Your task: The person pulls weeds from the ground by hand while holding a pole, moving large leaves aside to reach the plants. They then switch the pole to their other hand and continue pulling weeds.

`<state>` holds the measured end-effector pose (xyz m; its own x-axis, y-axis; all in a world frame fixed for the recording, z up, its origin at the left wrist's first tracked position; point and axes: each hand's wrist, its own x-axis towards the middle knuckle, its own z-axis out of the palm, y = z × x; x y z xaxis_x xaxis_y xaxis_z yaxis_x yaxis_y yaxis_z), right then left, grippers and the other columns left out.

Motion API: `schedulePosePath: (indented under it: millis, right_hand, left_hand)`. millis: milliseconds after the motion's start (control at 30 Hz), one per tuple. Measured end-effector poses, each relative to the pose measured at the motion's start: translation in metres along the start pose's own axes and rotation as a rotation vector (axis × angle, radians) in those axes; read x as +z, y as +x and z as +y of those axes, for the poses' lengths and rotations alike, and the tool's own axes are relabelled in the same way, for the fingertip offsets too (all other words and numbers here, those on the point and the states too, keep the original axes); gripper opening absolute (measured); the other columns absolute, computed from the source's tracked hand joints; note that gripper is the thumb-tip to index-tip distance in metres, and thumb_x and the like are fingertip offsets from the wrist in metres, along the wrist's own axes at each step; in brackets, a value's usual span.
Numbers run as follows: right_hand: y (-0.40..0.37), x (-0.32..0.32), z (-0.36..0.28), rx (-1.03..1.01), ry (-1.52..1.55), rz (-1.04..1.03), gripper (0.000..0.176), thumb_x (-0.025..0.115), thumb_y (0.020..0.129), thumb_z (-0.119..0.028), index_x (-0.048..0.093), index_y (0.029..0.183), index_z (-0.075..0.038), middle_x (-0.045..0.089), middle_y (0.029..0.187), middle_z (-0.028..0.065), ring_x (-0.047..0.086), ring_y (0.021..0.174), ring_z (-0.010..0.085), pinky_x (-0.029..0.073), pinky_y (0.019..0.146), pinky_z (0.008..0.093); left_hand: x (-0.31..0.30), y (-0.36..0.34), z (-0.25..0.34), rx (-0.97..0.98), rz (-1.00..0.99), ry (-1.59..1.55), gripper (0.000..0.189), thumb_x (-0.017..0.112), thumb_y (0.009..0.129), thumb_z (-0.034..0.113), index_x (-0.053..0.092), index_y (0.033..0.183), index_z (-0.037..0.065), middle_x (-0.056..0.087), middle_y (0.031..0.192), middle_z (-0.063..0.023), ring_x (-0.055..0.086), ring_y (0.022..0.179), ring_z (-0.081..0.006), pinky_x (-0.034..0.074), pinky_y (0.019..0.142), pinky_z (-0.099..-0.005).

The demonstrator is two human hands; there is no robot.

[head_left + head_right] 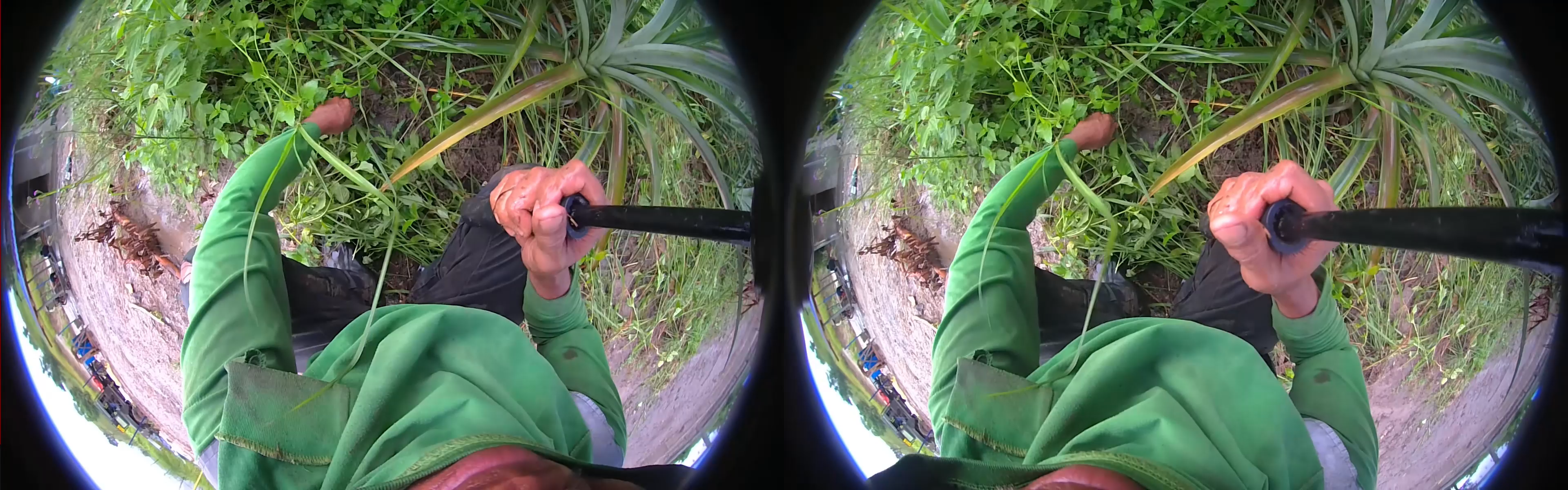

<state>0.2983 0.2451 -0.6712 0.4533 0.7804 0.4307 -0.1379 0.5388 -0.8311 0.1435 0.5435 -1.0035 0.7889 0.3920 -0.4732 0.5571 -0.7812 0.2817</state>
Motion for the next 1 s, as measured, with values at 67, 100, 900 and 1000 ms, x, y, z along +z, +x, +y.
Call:
schedulePosePath:
  millis: [67,100,900,1000]
  right_hand:
    - [0.001,-0.004,0.0,-0.007,-0.011,0.022,0.031,0.069,0.075,0.004,0.042,0.087,-0.003,0.05,0.064,0.0025,0.052,0.056,0.0131,0.047,0.047,0.0304]
    - [0.001,-0.008,0.0,0.006,-0.033,-0.007,0.032,0.07,0.074,0.005,0.042,0.088,-0.003,0.05,0.065,0.0026,0.052,0.056,0.0132,0.047,0.047,0.0304]
    - [0.004,-0.02,0.012,0.037,0.03,-0.025,0.036,0.072,0.075,-0.001,0.045,0.099,-0.003,0.052,0.071,0.0035,0.053,0.059,0.0145,0.047,0.047,0.0304]
    - [0.008,-0.01,0.014,0.036,0.078,-0.05,0.032,0.07,0.076,0.0,0.044,0.094,-0.003,0.051,0.069,0.0048,0.05,0.055,0.0137,0.044,0.043,0.0286]
  left_hand:
    - [-0.001,0.001,0.003,-0.011,-0.01,-0.042,0.046,0.034,0.094,0.035,0.051,0.098,-0.007,0.056,0.101,-0.0294,0.057,0.094,-0.0425,0.046,0.082,-0.0486]
    - [-0.001,0.001,0.003,0.004,-0.008,-0.029,0.045,0.034,0.094,0.035,0.051,0.098,-0.007,0.056,0.101,-0.0298,0.056,0.094,-0.0425,0.047,0.082,-0.0488]
    - [-0.04,-0.076,0.01,0.162,-0.05,-0.108,0.037,0.044,0.093,0.026,0.059,0.075,-0.003,0.058,0.067,-0.0217,0.058,0.064,-0.0372,0.049,0.065,-0.047]
    - [-0.038,-0.136,-0.037,0.213,-0.184,-0.047,0.034,0.043,0.095,0.026,0.057,0.075,0.001,0.056,0.06,-0.0149,0.054,0.05,-0.028,0.048,0.051,-0.0422]
